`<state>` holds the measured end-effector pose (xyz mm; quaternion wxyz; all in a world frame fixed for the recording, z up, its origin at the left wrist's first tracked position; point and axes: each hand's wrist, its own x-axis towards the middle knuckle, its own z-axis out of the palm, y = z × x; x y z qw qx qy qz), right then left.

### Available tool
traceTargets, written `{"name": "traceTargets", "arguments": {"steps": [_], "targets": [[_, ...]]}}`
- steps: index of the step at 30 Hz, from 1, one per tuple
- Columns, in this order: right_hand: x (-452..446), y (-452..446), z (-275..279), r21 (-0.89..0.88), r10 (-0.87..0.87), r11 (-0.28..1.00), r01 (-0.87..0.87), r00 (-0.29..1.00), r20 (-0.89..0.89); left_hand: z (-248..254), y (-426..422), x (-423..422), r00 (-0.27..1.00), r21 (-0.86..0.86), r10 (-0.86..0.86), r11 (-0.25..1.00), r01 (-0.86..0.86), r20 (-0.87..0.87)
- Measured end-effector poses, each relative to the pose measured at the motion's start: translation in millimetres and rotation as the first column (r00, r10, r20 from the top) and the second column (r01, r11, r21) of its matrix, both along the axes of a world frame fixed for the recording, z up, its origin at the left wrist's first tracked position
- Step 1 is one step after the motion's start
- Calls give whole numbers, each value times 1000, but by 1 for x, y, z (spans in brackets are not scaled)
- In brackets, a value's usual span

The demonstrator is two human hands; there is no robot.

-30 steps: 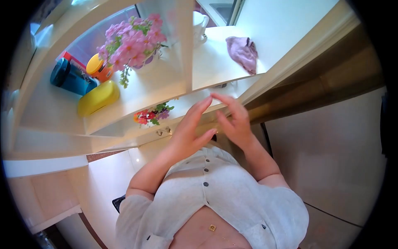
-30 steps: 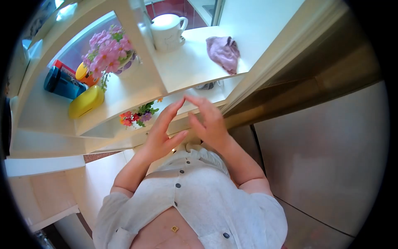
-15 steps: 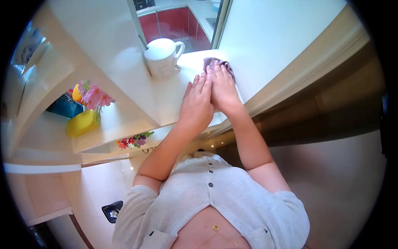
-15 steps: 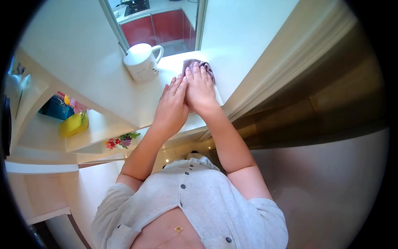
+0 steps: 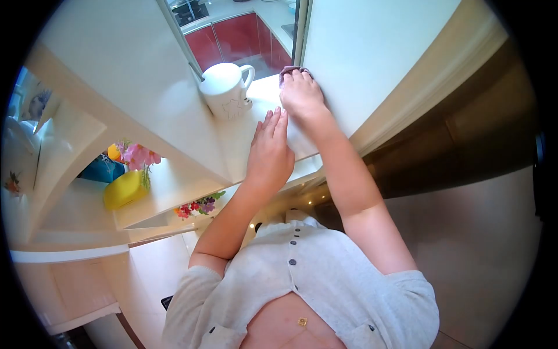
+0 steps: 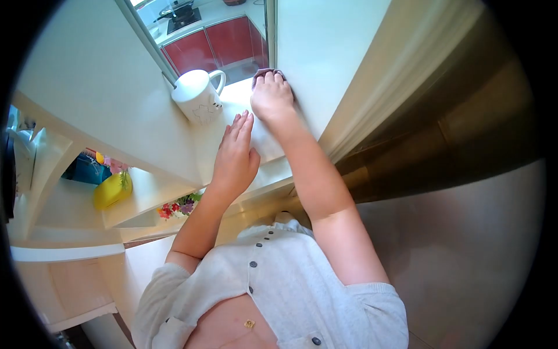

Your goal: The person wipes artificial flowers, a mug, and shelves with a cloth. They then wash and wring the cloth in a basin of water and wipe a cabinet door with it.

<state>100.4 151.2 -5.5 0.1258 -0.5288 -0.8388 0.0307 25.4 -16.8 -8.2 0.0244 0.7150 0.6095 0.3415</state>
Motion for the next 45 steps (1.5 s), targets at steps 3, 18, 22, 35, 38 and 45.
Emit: {"name": "traceTargets", "arguments": {"steps": [3,18,22,35,38,45], "targets": [[19,-24,-1,141,186,975,-171,977,-102,1,-4,-3,1000,44,-18,999,17,23],[21,-59,2,216,166,964,-157,986,-24,-5,-11,-8,1000,11,9,1000,-9,-19],[-10,-15,9,118,-154,983,140,981,118,-6,-12,-10,999,16,27,1000,-27,-29],[13,-38,23,-63,162,985,-161,987,15,-2,-12,-10,1000,8,10,1000,-9,-29],[14,-28,1,126,81,989,-83,997,17,0,-13,-9,1000,12,15,1000,-15,-4],[7,-27,-2,-1,168,986,-168,986,-21,-9,-12,-11,981,104,33,993,-53,193]]}}
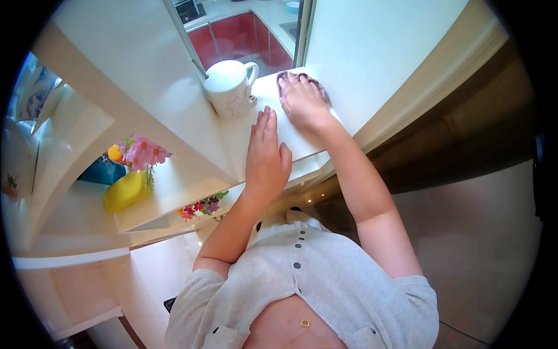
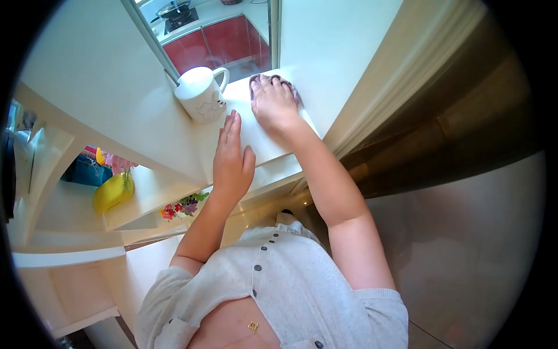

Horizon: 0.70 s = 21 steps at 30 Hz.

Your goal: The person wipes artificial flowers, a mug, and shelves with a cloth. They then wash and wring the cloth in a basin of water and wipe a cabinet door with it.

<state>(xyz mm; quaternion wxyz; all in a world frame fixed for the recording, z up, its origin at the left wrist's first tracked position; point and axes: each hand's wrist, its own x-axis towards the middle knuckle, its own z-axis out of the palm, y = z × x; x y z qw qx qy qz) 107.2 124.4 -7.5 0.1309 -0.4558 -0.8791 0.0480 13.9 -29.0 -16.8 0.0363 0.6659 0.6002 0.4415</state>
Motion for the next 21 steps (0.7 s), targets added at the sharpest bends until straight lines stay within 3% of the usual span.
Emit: {"name": "traceTargets", "arguments": {"steps": [2,6,9,13,14,15,18,19,21], "targets": [[2,-16,3,-7,98,995,-98,994,56,1,-2,0,1000,13,3,1000,-3,5],[17,-55,0,14,342,939,-342,937,-70,2,-4,0,1000,16,-3,1000,3,-13],[29,-71,3,4,389,920,-393,909,-151,4,-3,-1,1000,15,-10,1000,10,5],[29,-61,-3,74,394,919,-387,912,-119,5,-3,-2,997,10,-32,999,31,67],[30,-61,21,-32,426,900,-434,894,-140,5,-3,-2,995,7,-31,1000,30,97],[30,-57,31,-28,433,897,-440,890,-141,6,-3,-2,995,10,-25,1000,24,94],[23,-45,63,-10,214,974,-228,928,-306,9,-7,-2,995,22,-3,1000,0,99],[16,-35,70,32,181,983,-180,940,-289,11,-8,-2,992,26,2,1000,-5,123],[-6,-8,58,61,188,982,-179,877,-443,13,-8,0,989,32,7,999,-12,145]]}}
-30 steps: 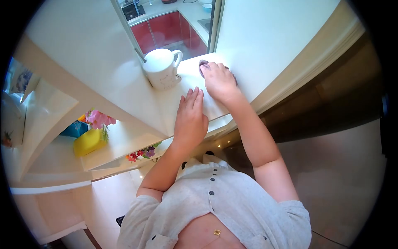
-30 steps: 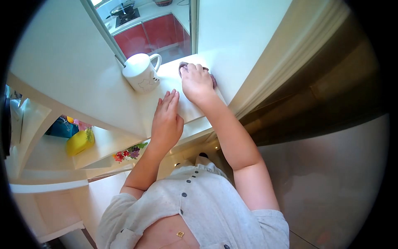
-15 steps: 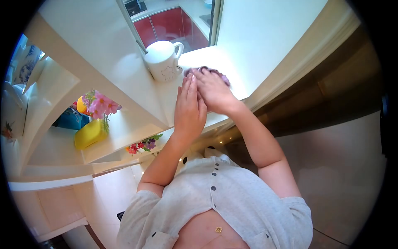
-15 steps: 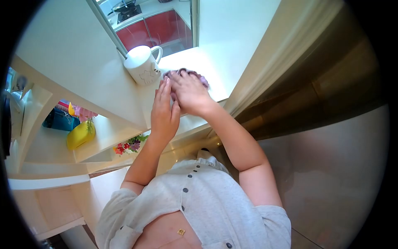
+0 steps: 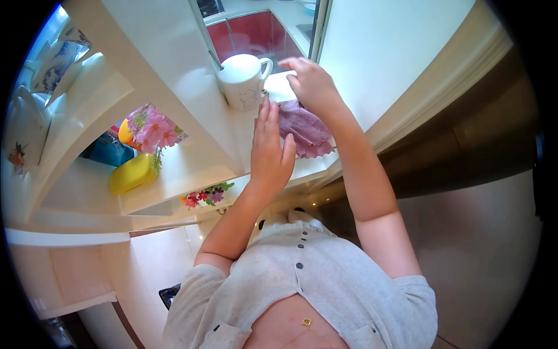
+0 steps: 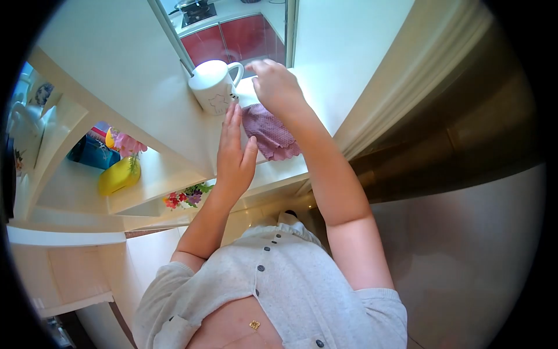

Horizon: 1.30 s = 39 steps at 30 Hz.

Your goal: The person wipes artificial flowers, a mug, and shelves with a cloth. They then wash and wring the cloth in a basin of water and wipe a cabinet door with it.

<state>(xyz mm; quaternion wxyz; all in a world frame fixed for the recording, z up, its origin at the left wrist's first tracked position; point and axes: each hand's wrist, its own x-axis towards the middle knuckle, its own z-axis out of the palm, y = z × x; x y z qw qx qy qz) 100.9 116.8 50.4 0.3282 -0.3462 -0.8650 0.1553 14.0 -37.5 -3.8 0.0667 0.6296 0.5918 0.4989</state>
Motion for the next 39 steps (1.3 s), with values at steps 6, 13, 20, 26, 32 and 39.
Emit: {"name": "traceTargets", "arguments": {"steps": [6,13,20,26,32,39], "targets": [[-46,33,-17,-121,64,990,-66,998,-16,5,-4,-1,999,0,29,1000,-29,18],[-34,33,-1,-215,188,961,-176,982,35,3,-5,-2,997,-10,81,997,-81,-2],[-23,14,-6,-305,157,932,-196,976,-148,3,-6,-4,994,20,101,995,-100,-32],[-7,3,9,-361,80,920,-155,973,-216,10,-9,-1,992,56,126,991,-124,-27],[26,-30,41,-274,54,954,-123,967,-248,18,-14,3,990,236,119,967,-97,-82],[75,-82,43,-268,31,957,-110,959,-283,38,-41,12,993,346,37,938,4,-114]]}}
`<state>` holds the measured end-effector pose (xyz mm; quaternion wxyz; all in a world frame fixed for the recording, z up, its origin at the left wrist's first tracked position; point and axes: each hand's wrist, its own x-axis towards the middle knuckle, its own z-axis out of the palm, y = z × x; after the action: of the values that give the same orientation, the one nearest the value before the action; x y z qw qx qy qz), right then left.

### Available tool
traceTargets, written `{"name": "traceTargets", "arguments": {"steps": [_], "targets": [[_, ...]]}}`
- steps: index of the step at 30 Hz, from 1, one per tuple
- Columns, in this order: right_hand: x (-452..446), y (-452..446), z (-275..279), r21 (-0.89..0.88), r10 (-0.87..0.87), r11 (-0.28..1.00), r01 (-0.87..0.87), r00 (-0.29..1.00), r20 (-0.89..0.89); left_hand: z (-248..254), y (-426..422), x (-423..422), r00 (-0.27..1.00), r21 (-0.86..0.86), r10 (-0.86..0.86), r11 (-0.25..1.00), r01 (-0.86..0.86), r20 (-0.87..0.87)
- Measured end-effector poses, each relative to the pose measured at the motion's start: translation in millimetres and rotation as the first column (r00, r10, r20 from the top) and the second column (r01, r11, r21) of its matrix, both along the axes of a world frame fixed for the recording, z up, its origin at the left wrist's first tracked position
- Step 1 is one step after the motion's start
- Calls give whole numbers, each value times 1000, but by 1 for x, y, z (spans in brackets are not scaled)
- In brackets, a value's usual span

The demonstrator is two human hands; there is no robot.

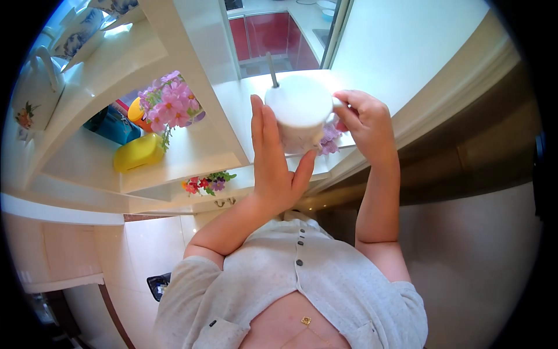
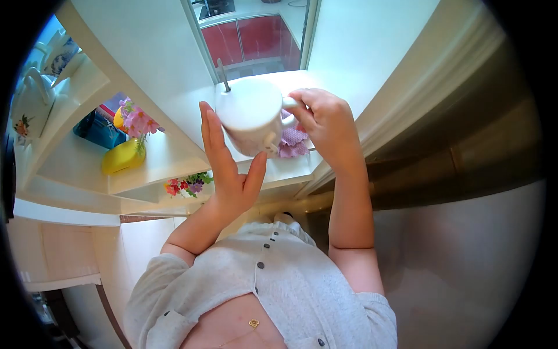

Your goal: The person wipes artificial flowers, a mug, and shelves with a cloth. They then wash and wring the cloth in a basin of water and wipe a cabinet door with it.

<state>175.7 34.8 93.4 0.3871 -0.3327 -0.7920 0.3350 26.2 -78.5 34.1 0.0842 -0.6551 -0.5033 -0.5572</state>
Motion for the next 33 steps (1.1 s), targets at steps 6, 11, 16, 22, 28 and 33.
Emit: {"name": "traceTargets", "arguments": {"steps": [6,11,16,22,28,33], "targets": [[37,-38,-10,8,31,1000,-30,997,-65,-6,-27,7,964,-119,-192,969,216,186],[56,-63,-24,5,56,998,-56,998,-39,-9,-61,15,866,-291,-237,875,388,441],[75,-83,-51,57,190,979,-198,975,113,-34,-95,12,851,-395,-244,803,446,464],[67,-97,-115,-67,322,946,-316,936,143,-96,-125,7,862,-502,-150,759,414,483],[30,-89,-198,-396,346,866,-306,938,31,-180,-120,-14,841,-495,-45,791,359,539],[-2,-54,-263,-304,305,916,-261,946,107,-238,-78,-42,859,-522,-5,792,316,513]]}}
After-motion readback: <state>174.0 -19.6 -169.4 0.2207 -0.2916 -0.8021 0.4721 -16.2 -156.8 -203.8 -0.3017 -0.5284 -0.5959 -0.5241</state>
